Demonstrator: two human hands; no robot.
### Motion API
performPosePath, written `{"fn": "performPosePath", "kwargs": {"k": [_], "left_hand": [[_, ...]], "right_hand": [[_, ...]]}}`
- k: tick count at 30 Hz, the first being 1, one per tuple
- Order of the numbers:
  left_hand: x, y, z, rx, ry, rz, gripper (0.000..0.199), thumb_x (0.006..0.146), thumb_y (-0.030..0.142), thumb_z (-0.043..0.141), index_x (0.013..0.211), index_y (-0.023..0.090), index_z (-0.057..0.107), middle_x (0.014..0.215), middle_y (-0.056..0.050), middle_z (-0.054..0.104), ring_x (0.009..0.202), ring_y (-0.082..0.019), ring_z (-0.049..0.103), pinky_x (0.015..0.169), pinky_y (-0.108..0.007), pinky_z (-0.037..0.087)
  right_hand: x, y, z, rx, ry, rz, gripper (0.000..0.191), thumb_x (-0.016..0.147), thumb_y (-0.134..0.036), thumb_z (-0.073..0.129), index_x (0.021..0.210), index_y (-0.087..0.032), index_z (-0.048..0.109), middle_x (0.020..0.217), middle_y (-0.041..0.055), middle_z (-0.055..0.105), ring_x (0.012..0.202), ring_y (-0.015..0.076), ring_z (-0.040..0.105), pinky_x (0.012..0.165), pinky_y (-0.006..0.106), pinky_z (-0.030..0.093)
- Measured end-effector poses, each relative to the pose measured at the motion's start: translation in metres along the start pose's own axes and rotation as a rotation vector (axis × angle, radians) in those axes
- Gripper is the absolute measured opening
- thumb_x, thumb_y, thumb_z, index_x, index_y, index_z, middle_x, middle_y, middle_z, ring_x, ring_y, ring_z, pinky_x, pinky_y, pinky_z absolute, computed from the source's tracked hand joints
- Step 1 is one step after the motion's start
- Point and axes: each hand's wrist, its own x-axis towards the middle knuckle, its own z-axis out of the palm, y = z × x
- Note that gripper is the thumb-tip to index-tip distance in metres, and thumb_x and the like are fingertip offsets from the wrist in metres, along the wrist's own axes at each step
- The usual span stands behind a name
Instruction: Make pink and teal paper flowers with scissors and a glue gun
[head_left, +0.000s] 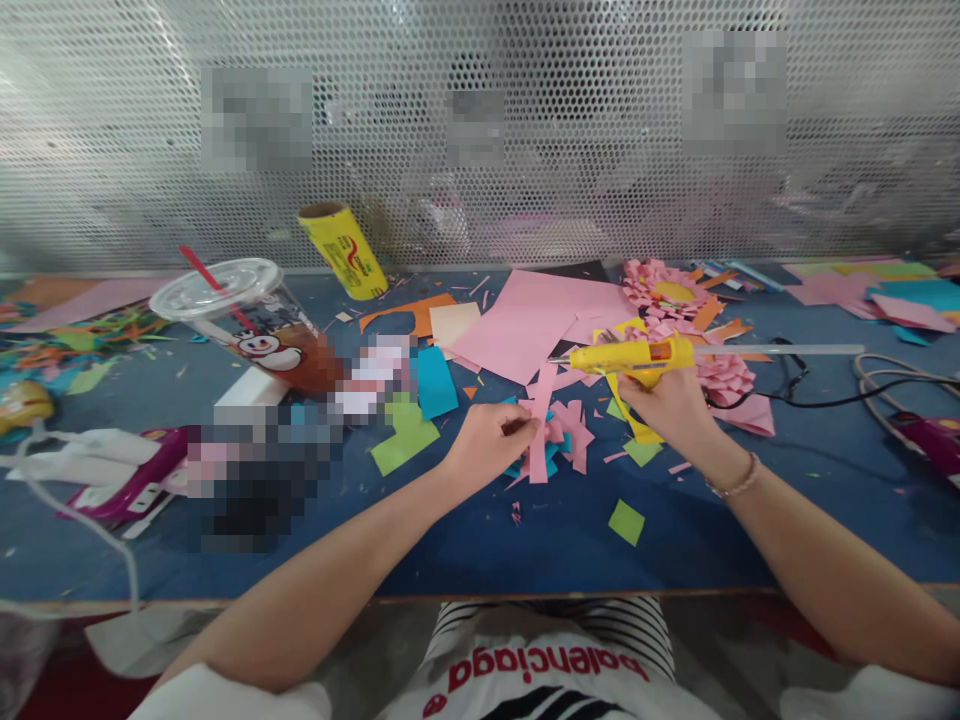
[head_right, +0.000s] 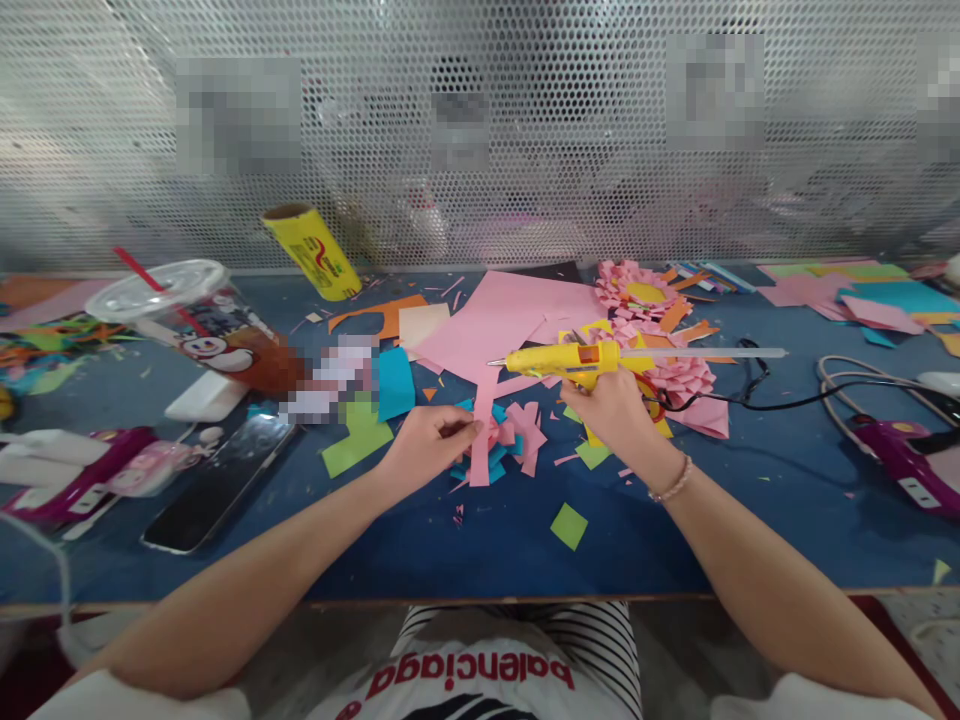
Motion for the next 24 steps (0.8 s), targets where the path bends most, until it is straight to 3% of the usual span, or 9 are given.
{"fn": "performPosePath", "kwargs": {"k": [17, 20, 24], "left_hand": [[0.000, 0.002, -0.003, -0.031, 0.034, 0.013, 0.030, 0.079, 0.033, 0.053, 0.056, 0.016, 0.060, 0.048, 0.000, 0.055, 0.047, -0.010, 0.048, 0.044, -0.020, 0.032], [0.000, 0.003, -0.003, -0.084, 0.019, -0.020, 0.030, 0.080, 0.033, 0.053, 0.057, 0.016, 0.060, 0.049, 0.000, 0.056, 0.048, -0.010, 0.051, 0.045, -0.020, 0.035], [0.002, 0.005, -0.003, -0.318, -0.019, -0.116, 0.019, 0.077, 0.031, 0.057, 0.068, 0.015, 0.063, 0.053, 0.001, 0.058, 0.047, -0.009, 0.052, 0.045, -0.020, 0.040]], "right_hand": [[0.002, 0.003, -0.005, -0.078, -0.037, 0.086, 0.023, 0.075, -0.037, 0.054, 0.066, -0.019, 0.064, 0.056, 0.0067, 0.062, 0.067, 0.0264, 0.064, 0.064, 0.035, 0.049], [0.004, 0.002, -0.007, -0.058, -0.093, 0.120, 0.029, 0.076, -0.045, 0.057, 0.074, -0.018, 0.066, 0.065, 0.0090, 0.064, 0.074, 0.0281, 0.065, 0.068, 0.036, 0.049], [0.007, 0.012, -0.003, -0.103, -0.089, 0.199, 0.047, 0.073, -0.053, 0.062, 0.094, -0.012, 0.062, 0.084, 0.0140, 0.065, 0.085, 0.0315, 0.063, 0.071, 0.040, 0.049]]}}
